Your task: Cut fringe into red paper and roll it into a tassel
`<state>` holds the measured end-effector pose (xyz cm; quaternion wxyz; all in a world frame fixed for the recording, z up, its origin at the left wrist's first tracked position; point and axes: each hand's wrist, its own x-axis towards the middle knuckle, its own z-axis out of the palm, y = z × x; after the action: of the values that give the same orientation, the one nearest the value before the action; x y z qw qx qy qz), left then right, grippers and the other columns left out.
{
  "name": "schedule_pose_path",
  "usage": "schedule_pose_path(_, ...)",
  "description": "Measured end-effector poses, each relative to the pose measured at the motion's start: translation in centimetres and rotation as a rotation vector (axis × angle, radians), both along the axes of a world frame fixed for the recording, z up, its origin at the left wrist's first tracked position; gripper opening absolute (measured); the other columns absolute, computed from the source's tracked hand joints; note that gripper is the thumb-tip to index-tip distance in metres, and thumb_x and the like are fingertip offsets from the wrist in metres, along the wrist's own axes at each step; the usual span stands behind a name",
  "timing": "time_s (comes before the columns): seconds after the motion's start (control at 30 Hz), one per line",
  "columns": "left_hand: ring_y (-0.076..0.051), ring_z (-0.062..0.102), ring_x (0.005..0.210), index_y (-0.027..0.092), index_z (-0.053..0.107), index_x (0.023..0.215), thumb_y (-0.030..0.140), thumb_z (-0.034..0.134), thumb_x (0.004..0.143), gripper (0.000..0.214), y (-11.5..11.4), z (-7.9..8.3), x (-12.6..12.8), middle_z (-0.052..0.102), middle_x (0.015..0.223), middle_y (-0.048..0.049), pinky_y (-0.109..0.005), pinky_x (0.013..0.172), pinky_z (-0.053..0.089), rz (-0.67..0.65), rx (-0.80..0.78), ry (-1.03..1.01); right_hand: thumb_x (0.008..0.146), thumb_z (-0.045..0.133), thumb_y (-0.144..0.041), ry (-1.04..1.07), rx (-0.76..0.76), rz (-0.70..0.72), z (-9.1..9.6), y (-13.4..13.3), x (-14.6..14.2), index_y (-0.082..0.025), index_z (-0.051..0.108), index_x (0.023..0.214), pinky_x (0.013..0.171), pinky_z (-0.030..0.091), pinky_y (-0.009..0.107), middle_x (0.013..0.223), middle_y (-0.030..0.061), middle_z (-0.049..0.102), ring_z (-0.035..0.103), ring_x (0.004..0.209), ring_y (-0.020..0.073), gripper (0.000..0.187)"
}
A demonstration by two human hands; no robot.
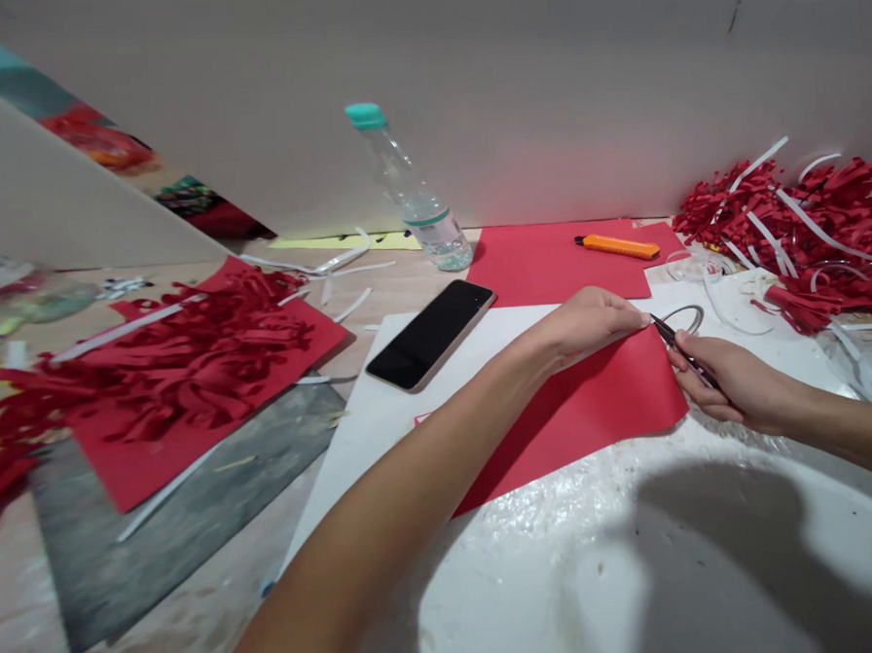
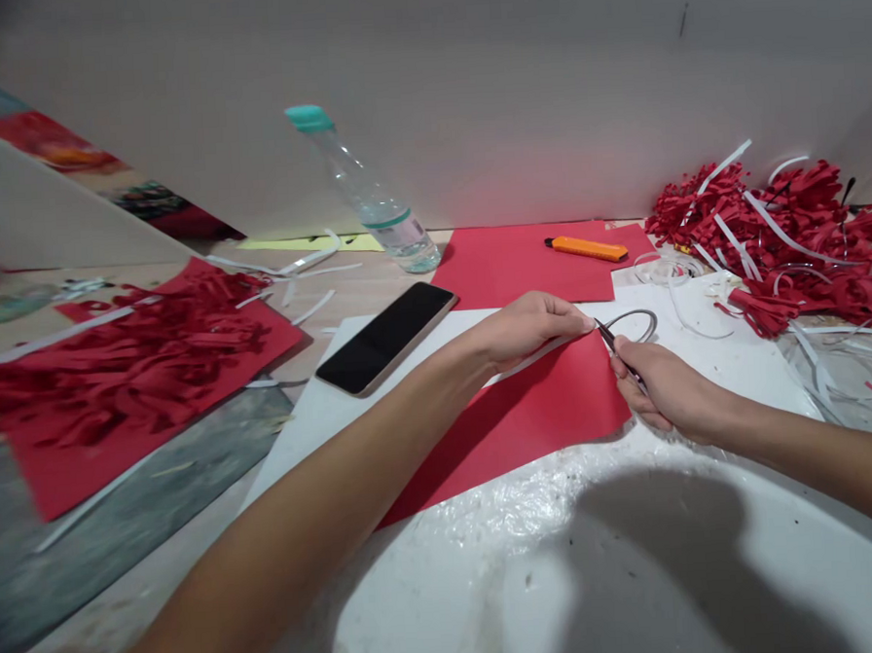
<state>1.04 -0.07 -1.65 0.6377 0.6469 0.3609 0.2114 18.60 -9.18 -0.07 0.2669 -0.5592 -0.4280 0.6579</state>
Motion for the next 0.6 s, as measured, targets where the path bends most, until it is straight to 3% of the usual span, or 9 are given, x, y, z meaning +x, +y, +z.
schedule_pose_path(0.23,-0.008,0.03,0.052,0.017,0.045,0.053,0.033,0.066,0.074,0.034,-0.1,0.3,-0.1,0.039,0.058,0.0032,-0.027,0.053,0.023,-0.003,-0.034,0.005,0.1,0.022,-0.039,0.0,0.004,0.016,-0.1,0.0,0.1,-0.022,0.037,0.072,0.034,0.013,0.021,0.035,-0.0098,0.029,0.018,0.025,0.0073,0.036)
schedule_pose_path(0.53,-0.007,0.033,0.049,0.015,0.055,0.057,0.03,0.067,0.074,0.026,0.2,0.4,-0.3,0.043,0.055,0.0037,-0.025,0.05,0.024,0.003,-0.095,0.04,0.094,0.031,-0.057,0.108,-0.098,0.029,-0.5,0.1,1.3,-0.023,0.04,0.079,0.035,0.014,0.021,0.039,-0.0117,0.029,0.016,0.028,0.0068,0.038)
schedule_pose_path(0.6,-0.007,0.03,0.047,0.016,0.052,0.056,0.032,0.068,0.074,0.029,0.3,0.5,-0.6,0.041,0.052,0.0047,-0.025,0.048,0.022,0.001,-0.108,0.06,0.093,0.029,-0.059,0.057,-0.065,0.031,-0.7,0.4,1.9,-0.023,0.039,0.08,0.036,0.015,0.022,0.039,-0.0116,0.028,0.016,0.029,0.008,0.039)
